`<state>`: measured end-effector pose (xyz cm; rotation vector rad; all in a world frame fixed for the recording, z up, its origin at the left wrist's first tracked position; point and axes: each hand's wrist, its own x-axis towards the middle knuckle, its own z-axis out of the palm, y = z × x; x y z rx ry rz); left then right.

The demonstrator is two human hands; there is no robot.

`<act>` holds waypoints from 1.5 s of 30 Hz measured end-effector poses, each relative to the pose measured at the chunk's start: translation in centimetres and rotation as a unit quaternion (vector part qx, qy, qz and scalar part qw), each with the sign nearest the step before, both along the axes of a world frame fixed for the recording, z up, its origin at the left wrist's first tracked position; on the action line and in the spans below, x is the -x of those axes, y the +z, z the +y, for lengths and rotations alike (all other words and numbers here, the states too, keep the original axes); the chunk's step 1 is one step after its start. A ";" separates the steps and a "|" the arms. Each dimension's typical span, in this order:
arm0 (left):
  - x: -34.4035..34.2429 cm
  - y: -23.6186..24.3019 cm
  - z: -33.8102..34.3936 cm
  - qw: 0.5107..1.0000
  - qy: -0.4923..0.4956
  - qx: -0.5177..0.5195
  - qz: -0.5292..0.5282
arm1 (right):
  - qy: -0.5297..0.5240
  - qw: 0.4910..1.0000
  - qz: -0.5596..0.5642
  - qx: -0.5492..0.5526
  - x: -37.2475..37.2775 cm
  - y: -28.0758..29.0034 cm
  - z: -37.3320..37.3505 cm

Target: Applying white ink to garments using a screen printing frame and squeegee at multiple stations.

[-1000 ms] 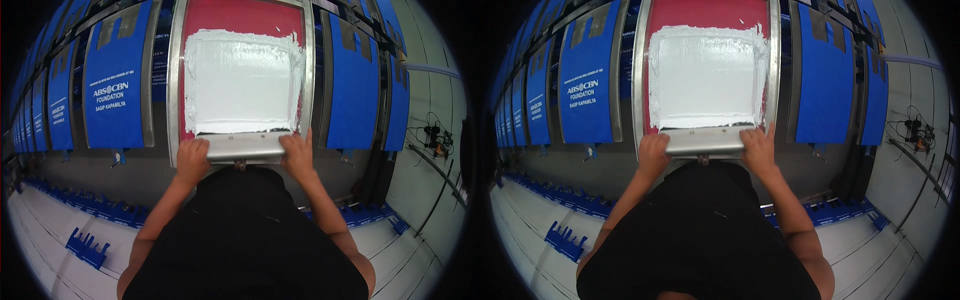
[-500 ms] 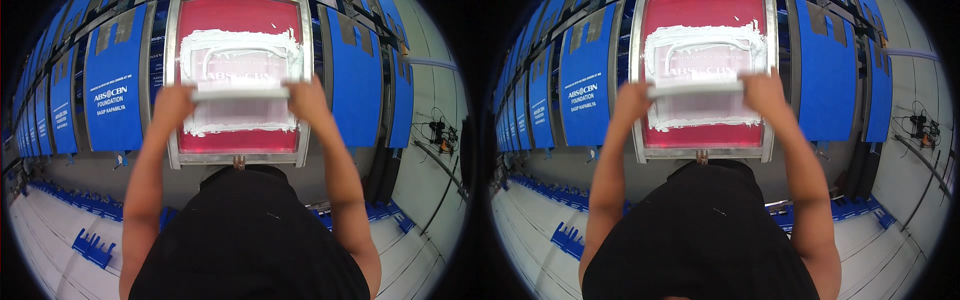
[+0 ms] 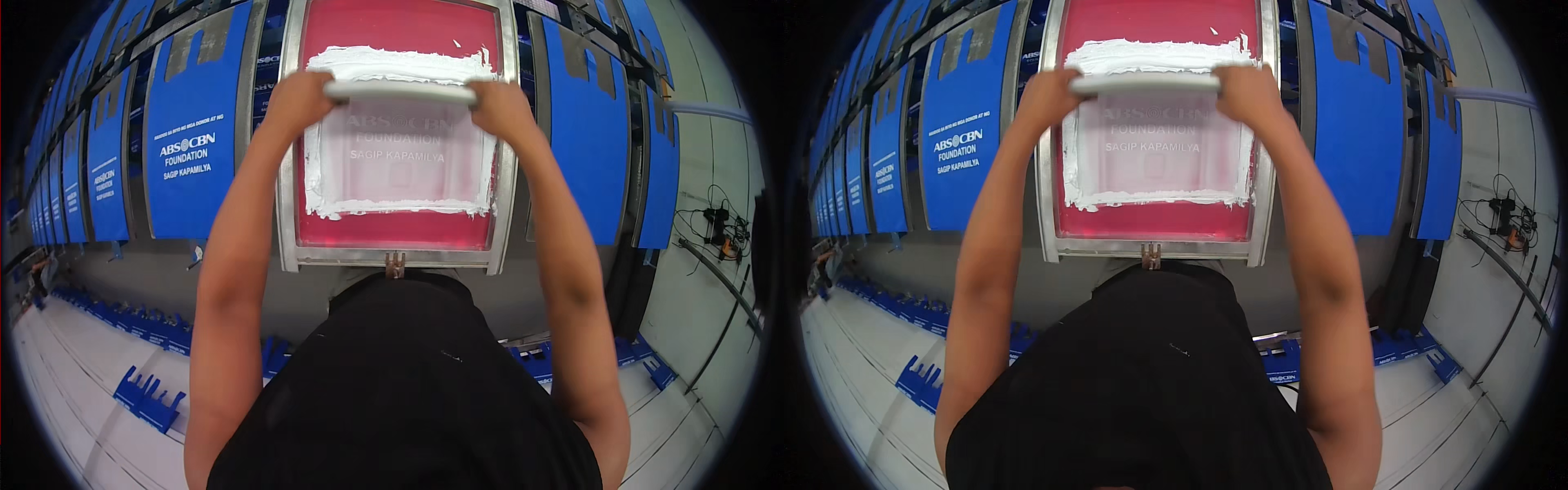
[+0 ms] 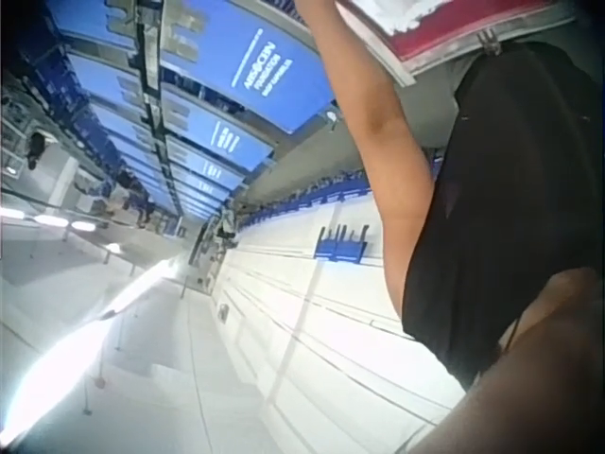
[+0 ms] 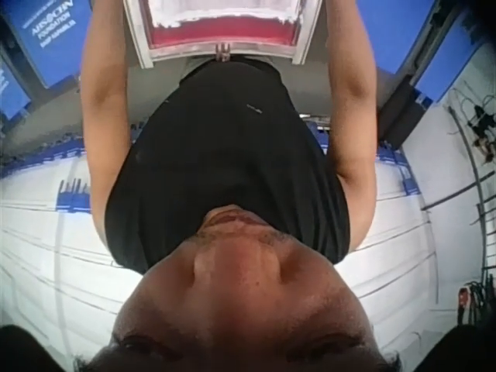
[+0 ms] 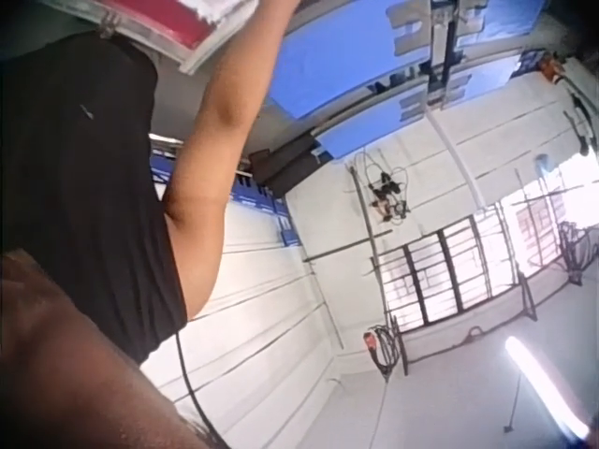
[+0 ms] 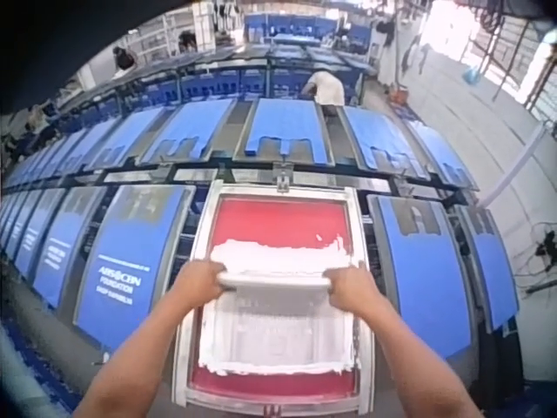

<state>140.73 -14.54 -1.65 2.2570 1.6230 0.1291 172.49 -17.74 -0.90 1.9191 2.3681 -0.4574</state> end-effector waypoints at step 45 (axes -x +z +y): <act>0.5 2.3 -15.8 0.940 0.099 0.265 -0.191 | 0.074 0.997 0.031 0.005 -3.5 1.4 12.2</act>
